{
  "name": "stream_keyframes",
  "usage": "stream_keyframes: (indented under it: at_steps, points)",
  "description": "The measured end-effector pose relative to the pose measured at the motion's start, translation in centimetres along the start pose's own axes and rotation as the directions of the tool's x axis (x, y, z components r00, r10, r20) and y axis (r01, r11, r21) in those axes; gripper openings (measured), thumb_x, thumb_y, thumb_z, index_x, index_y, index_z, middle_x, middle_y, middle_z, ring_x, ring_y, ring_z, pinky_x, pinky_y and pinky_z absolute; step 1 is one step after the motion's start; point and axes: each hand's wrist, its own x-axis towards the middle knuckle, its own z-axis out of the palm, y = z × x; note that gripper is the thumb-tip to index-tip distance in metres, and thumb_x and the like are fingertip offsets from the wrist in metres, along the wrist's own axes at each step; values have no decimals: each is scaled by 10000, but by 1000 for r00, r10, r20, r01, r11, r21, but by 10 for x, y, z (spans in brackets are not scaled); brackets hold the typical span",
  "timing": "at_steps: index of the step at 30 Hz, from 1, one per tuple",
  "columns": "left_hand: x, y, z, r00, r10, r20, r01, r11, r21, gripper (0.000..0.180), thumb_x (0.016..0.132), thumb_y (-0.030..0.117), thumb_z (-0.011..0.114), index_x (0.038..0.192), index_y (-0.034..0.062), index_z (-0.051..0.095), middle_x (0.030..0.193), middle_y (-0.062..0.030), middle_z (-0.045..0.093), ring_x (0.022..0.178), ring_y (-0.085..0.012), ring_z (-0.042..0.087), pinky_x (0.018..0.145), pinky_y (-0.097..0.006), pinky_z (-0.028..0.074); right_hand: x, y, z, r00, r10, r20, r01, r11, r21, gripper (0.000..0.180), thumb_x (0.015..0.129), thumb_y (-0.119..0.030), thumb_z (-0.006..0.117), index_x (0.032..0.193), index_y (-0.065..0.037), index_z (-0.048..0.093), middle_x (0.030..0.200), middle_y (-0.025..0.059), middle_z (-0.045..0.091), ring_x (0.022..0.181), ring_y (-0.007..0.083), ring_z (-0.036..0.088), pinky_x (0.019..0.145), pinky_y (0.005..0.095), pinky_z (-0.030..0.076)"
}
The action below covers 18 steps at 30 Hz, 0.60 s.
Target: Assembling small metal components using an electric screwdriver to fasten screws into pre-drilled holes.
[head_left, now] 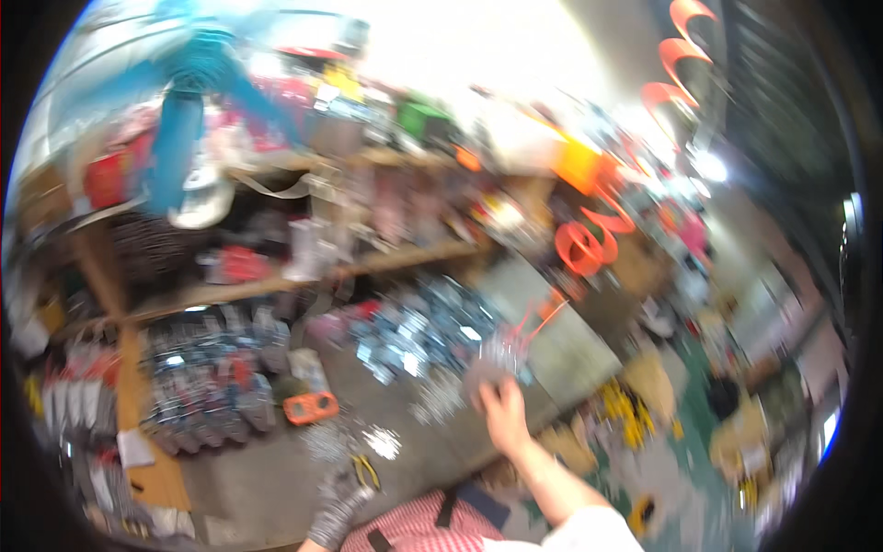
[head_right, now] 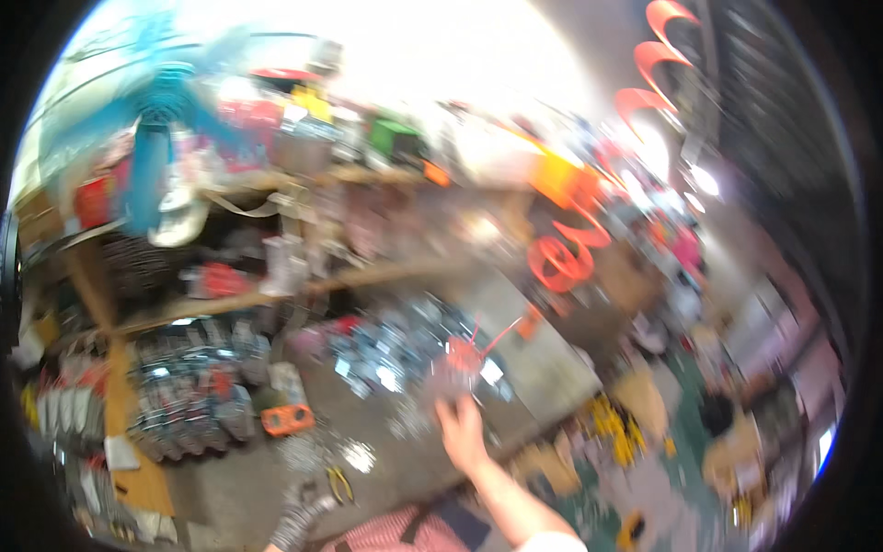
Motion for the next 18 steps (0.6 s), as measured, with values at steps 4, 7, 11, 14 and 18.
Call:
stream_keyframes:
  at_steps: [4,7,11,14,18]
  points:
    - [6,-46,-42,973,-185,-141,225,903,365,780,740,365,830,1341,12,480,1285,-182,551,1187,-283,549,1011,-396,454,-13,38,83,857,254,448,-294,955,22,288,923,-7,554,1206,-34,514,991,29,605,762,108,568,623,246,463]
    - [-12,-31,-51,975,-99,-201,196,814,546,794,807,534,718,1338,-6,481,1296,-227,547,1184,-327,565,993,-391,461,-30,73,164,753,248,609,-350,936,51,303,916,5,574,1208,-40,510,1010,38,616,802,107,581,643,253,474]
    - [0,-44,-76,904,-114,-412,299,857,420,739,824,455,733,1344,-6,479,1284,-221,572,1135,-322,602,973,-400,478,-23,106,281,562,252,788,-341,938,-57,260,917,-6,598,1163,-25,516,972,47,620,796,112,586,672,269,483]
    - [15,-53,-102,845,-128,-520,316,903,292,729,843,393,729,1379,-4,434,1299,-220,567,1146,-310,599,977,-393,475,-32,131,331,439,234,867,-321,943,-92,215,916,-12,610,1114,-18,527,948,48,622,788,117,590,686,276,487]
    - [49,-60,-123,745,-96,-660,246,959,138,752,862,287,712,1449,8,334,1339,-221,542,1212,-304,561,1001,-396,456,-49,161,365,442,273,855,-403,911,-83,157,920,-38,621,1046,-16,529,907,46,622,772,125,597,677,287,493]
